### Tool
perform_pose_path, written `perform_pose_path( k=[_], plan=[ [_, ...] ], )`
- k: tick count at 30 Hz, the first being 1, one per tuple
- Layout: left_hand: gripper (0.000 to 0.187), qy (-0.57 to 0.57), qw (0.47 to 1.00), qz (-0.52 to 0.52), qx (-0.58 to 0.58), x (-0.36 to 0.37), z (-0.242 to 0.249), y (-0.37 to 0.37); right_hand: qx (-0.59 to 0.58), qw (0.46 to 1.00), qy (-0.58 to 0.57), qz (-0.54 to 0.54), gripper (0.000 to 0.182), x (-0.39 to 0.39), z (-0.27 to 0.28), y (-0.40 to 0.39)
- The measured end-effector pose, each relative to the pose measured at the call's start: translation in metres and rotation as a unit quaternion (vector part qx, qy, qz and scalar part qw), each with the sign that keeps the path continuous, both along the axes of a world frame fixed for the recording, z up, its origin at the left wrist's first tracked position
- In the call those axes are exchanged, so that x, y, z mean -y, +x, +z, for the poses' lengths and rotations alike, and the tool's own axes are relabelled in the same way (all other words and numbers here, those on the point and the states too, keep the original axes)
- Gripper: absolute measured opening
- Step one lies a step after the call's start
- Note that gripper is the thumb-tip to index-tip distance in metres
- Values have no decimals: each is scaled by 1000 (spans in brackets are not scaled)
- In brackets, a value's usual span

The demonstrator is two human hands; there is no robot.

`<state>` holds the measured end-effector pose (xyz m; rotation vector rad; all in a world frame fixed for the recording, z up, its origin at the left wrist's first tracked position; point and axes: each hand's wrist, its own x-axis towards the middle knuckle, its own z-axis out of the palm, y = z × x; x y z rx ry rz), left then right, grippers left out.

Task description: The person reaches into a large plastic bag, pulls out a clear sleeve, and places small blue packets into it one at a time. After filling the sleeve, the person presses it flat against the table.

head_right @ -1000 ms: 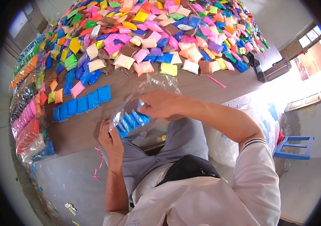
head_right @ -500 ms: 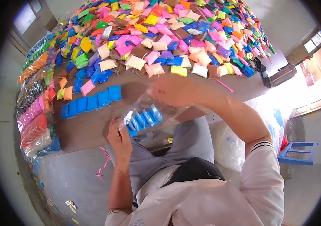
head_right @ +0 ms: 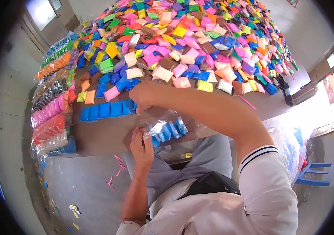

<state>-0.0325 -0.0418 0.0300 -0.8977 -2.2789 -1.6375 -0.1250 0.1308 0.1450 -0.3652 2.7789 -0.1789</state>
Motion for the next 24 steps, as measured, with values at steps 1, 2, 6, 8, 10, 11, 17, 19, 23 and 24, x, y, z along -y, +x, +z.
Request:
perform_pose_path(
  k=[1,2,6,8,10,11,17,19,23,24],
  plan=[
    [14,-2,1000,-7,-1,1,0,-1,-31,999,3,10,44,-1,-12,-3],
    [14,0,1000,-5,-4,0,0,-1,-61,998,5,20,45,-7,-34,-6],
    [14,6,1000,-7,-6,1,0,-1,45,998,53,4,47,-7,-21,-10],
    [14,10,1000,-9,-3,1,-1,-1,46,999,20,-17,43,-12,-9,-11],
    [14,11,1000,-10,-2,1,-1,-1,18,999,-20,-18,41,-13,-7,-14],
    [14,10,1000,-8,-1,1,-1,-1,-10,999,-43,-9,41,-12,-7,-16],
    [14,0,1000,4,-4,-1,1,0,-26,998,-47,40,42,11,-13,-27],
    [13,-3,1000,4,0,-1,1,0,-8,999,-30,40,45,17,-12,-29],
    [12,-1,1000,13,-3,0,-2,0,-26,998,-28,53,54,27,-13,-29],
    [12,1,1000,11,-3,0,-1,0,-38,997,-31,59,57,28,-13,-28]
  ],
)
